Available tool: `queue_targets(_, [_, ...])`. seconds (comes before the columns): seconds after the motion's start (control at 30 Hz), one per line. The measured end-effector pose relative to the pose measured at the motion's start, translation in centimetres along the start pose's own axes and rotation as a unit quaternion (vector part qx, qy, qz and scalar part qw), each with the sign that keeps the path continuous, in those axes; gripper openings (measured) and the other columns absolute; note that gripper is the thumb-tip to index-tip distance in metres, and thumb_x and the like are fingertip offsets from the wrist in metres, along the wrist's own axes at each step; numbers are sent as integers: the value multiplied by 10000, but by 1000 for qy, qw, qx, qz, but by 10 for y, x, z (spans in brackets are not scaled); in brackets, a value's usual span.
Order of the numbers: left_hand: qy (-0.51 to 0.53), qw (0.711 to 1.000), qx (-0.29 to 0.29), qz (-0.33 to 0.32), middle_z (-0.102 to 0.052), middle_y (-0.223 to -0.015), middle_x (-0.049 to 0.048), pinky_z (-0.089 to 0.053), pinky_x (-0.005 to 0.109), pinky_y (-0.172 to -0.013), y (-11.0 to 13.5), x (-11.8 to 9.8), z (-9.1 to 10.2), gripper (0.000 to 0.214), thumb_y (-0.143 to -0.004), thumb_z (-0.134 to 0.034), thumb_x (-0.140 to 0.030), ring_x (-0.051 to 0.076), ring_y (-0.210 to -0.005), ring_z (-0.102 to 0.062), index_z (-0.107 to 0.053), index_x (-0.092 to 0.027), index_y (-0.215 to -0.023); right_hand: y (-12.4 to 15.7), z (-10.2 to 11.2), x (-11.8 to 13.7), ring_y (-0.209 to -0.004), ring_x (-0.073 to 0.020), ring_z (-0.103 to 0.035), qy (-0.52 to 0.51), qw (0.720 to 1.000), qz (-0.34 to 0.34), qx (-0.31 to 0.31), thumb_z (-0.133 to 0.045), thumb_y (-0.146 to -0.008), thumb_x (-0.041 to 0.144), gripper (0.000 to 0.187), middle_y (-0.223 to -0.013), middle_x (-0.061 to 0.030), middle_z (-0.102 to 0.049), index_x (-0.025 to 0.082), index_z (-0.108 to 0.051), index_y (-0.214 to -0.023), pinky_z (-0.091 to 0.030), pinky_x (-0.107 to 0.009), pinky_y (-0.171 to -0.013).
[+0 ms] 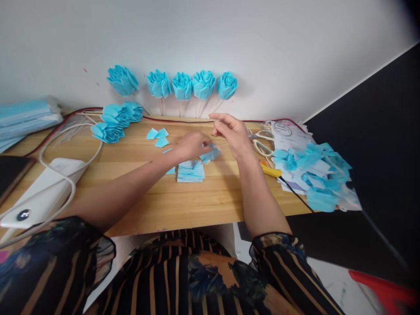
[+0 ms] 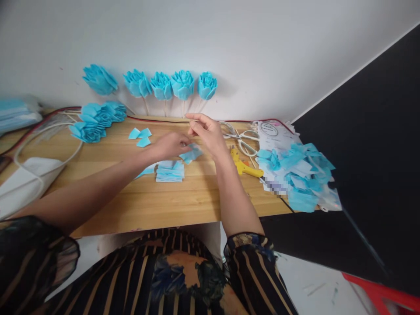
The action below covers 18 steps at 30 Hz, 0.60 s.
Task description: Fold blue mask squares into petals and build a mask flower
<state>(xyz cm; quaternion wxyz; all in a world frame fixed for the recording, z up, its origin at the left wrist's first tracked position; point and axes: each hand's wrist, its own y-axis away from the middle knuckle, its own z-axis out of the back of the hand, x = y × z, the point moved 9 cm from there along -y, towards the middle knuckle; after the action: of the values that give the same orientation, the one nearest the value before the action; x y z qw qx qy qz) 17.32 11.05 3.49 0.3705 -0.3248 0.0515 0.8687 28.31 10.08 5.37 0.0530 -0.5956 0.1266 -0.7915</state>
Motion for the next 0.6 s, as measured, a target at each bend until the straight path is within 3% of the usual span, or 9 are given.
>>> queue_targets(0.1, [114,993,18,-14,-643,-603,1,-366,288,-568,5,-22,-1,158,-815,-601,-191,148,-545,-526,-721,-183,-713,-6,21,-11,-855,-150,-675,23,999,6,-42,-574,-927,435,388,-965,-34,-746,246,-670,-1252,-564,-307,-834])
queue_targets(0.2, [278,954,101,-39,-685,-671,6,-388,281,-561,27,-48,-12,183,-856,-594,-284,149,-569,-563,-739,-189,-796,-12,39,-26,-965,-184,-691,95,993,3,-65,-560,-924,358,383,-1076,-62,-763,224,-670,-1266,-551,-337,-879])
queue_targets(0.27, [272,948,156,-56,-641,-610,-5,-361,276,-543,45,-58,-23,223,-867,-587,-299,141,-539,-530,-712,-194,-715,-14,37,-36,-983,-208,-697,173,984,-9,-35,-565,-896,270,349,-1058,-73,-776,185,-707,-1203,-536,-360,-905])
queue_targets(0.33, [198,959,188,-78,-609,-578,-8,-348,278,-551,62,-60,-31,266,-885,-570,-282,138,-528,-510,-691,-198,-663,-13,27,-43,-972,-225,-703,255,966,-26,23,-578,-869,210,304,-1042,-78,-787,170,-743,-1121,-523,-367,-903])
queue_targets(0.4, [142,964,199,-105,-660,-654,9,-386,282,-604,74,-59,-30,218,-886,-596,-281,159,-599,-568,-723,-207,-726,-9,14,-49,-943,-228,-708,314,945,-46,83,-601,-858,197,258,-1036,-81,-794,171,-762,-1058,-513,-347,-860])
queue_targets(0.5, [137,973,145,-118,-736,-846,39,-438,289,-702,76,-50,-3,163,-880,-640,-311,188,-753,-641,-776,-237,-934,-3,-1,-53,-900,-211,-708,343,926,-71,139,-630,-861,227,206,-1011,-74,-798,180,-769,-1007,-489,-298,-780])
queue_targets(0.6, [157,987,9,-34,-749,-860,28,-433,287,-683,64,-20,41,212,-880,-644,-319,175,-717,-619,-792,-243,-1011,2,-10,-55,-864,-198,-701,347,919,-98,161,-666,-852,274,191,-1002,-59,-798,200,-766,-997,-457,-276,-711])
